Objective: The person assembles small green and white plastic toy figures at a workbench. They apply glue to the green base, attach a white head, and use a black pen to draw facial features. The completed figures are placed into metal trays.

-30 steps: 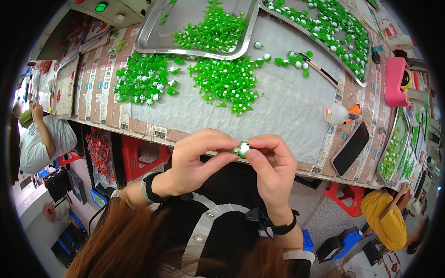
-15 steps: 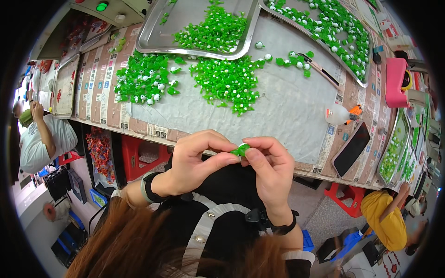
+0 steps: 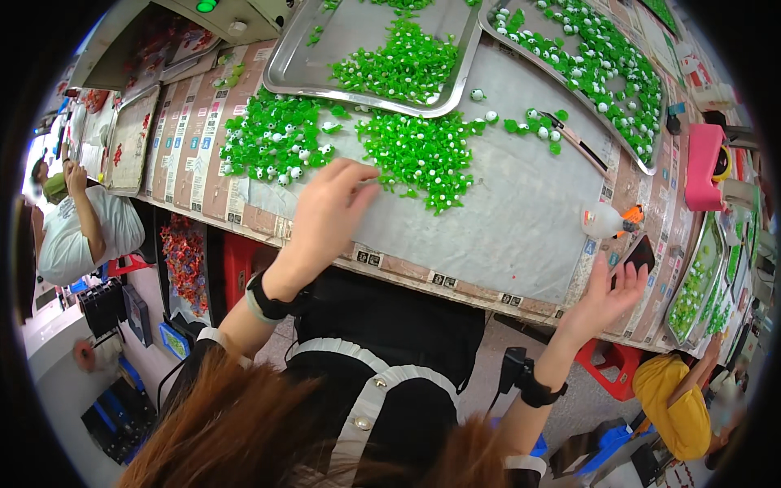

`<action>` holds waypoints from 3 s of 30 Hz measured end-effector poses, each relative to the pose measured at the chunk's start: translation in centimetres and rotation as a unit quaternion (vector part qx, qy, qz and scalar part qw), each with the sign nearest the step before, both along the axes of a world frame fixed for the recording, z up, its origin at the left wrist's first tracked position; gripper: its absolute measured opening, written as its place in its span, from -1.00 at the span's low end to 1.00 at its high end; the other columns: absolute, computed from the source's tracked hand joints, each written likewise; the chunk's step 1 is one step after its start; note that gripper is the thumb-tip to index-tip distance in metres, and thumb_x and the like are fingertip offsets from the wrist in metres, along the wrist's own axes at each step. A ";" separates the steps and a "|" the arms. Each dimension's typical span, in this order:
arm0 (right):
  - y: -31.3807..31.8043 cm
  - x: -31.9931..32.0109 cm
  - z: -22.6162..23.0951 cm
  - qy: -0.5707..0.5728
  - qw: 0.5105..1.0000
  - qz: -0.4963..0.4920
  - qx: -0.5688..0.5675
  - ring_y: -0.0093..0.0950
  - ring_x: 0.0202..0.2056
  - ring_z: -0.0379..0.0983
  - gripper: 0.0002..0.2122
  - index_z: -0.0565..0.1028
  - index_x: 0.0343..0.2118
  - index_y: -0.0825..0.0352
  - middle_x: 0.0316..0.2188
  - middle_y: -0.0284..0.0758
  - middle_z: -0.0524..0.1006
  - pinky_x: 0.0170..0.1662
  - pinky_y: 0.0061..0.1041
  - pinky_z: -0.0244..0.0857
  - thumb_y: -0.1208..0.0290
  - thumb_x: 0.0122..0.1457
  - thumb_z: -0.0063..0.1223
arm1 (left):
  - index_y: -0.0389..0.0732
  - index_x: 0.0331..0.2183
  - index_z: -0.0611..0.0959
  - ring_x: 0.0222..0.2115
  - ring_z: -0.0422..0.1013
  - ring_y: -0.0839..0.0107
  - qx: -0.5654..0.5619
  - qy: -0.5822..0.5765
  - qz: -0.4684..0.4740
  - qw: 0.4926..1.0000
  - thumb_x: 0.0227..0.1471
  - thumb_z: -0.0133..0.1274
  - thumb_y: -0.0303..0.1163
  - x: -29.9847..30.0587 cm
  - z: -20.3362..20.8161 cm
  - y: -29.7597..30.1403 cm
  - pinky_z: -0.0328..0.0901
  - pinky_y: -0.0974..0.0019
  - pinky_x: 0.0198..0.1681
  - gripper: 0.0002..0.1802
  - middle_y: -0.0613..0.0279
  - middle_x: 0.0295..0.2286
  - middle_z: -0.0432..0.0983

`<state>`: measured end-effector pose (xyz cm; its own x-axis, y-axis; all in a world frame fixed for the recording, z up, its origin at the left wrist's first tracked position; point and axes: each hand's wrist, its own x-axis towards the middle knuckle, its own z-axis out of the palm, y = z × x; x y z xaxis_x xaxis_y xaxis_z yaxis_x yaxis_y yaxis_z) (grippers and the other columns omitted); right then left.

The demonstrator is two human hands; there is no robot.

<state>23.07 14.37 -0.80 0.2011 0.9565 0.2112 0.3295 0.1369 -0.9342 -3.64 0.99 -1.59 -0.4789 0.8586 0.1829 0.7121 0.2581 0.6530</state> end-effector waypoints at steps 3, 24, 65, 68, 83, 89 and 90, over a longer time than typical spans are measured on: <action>1.6 0.3 -0.5 -0.020 0.998 0.043 -0.031 -0.41 -0.07 0.07 -0.42 -0.01 -0.03 0.44 -0.10 -0.14 0.11 -0.03 -0.50 -0.04 0.55 -0.11 0.02 | -0.24 -0.49 0.48 -0.48 0.31 0.21 -0.034 0.023 -0.020 0.999 -0.25 0.00 -0.46 0.5 -0.1 0.7 0.22 0.29 -0.43 -0.86 0.16 -0.49 0.36; -4.1 -3.8 4.4 0.417 0.836 0.255 -0.248 -0.35 -0.38 0.32 -0.69 0.25 -0.23 0.42 -0.39 -0.25 0.38 -0.38 -0.46 0.18 0.33 0.00 -0.20 | -0.29 -0.30 0.40 -0.51 0.34 0.56 0.005 -0.900 -0.054 0.433 -0.02 -0.18 -0.44 3.0 1.7 -1.0 0.28 0.56 -0.47 -0.80 0.28 -0.51 0.38; -7.4 -5.8 6.2 0.096 0.958 0.268 0.014 -0.57 -0.49 0.20 -0.60 0.25 -0.43 0.36 -0.53 -0.34 0.26 -0.39 -0.64 0.11 0.38 -0.30 0.23 | -0.28 -0.32 0.43 -0.43 0.37 0.47 0.013 -0.878 0.013 0.479 -0.07 -0.14 -0.54 3.2 2.2 -1.1 0.33 0.52 -0.35 -0.82 0.20 -0.44 0.39; -7.4 -5.7 6.2 0.101 0.956 0.275 0.010 -0.58 -0.51 0.20 -0.61 0.24 -0.44 0.36 -0.53 -0.34 0.25 -0.41 -0.65 0.11 0.36 -0.29 0.22 | -0.27 -0.33 0.43 -0.42 0.37 0.46 0.020 -0.869 0.010 0.495 -0.09 -0.13 -0.55 3.3 2.3 -1.1 0.33 0.51 -0.35 -0.82 0.20 -0.43 0.39; -7.6 -5.4 5.9 0.062 0.957 0.283 -0.011 -0.59 -0.50 0.17 -0.65 0.25 -0.46 0.35 -0.54 -0.34 0.25 -0.40 -0.66 0.08 0.39 -0.28 0.18 | -0.29 -0.35 0.42 -0.37 0.35 0.45 0.055 -0.806 -0.005 0.589 -0.13 -0.10 -0.61 3.4 2.9 -1.1 0.29 0.46 -0.29 -0.82 0.20 -0.39 0.37; -7.7 -5.9 6.6 0.072 0.956 0.283 -0.021 -0.56 -0.46 0.13 -0.74 0.22 -0.52 0.39 -0.53 -0.32 0.20 -0.34 -0.66 0.04 0.45 -0.27 0.04 | -0.29 -0.34 0.42 -0.37 0.35 0.45 0.054 -0.807 -0.004 0.589 -0.12 -0.10 -0.60 3.4 2.9 -1.1 0.30 0.46 -0.29 -0.81 0.20 -0.40 0.37; -7.7 -6.0 6.6 0.069 0.956 0.284 -0.023 -0.56 -0.46 0.13 -0.74 0.22 -0.52 0.39 -0.53 -0.32 0.20 -0.34 -0.66 0.04 0.44 -0.27 0.04 | -0.29 -0.34 0.42 -0.37 0.35 0.45 0.055 -0.807 -0.005 0.588 -0.12 -0.10 -0.60 3.4 3.0 -1.1 0.30 0.46 -0.29 -0.81 0.20 -0.40 0.37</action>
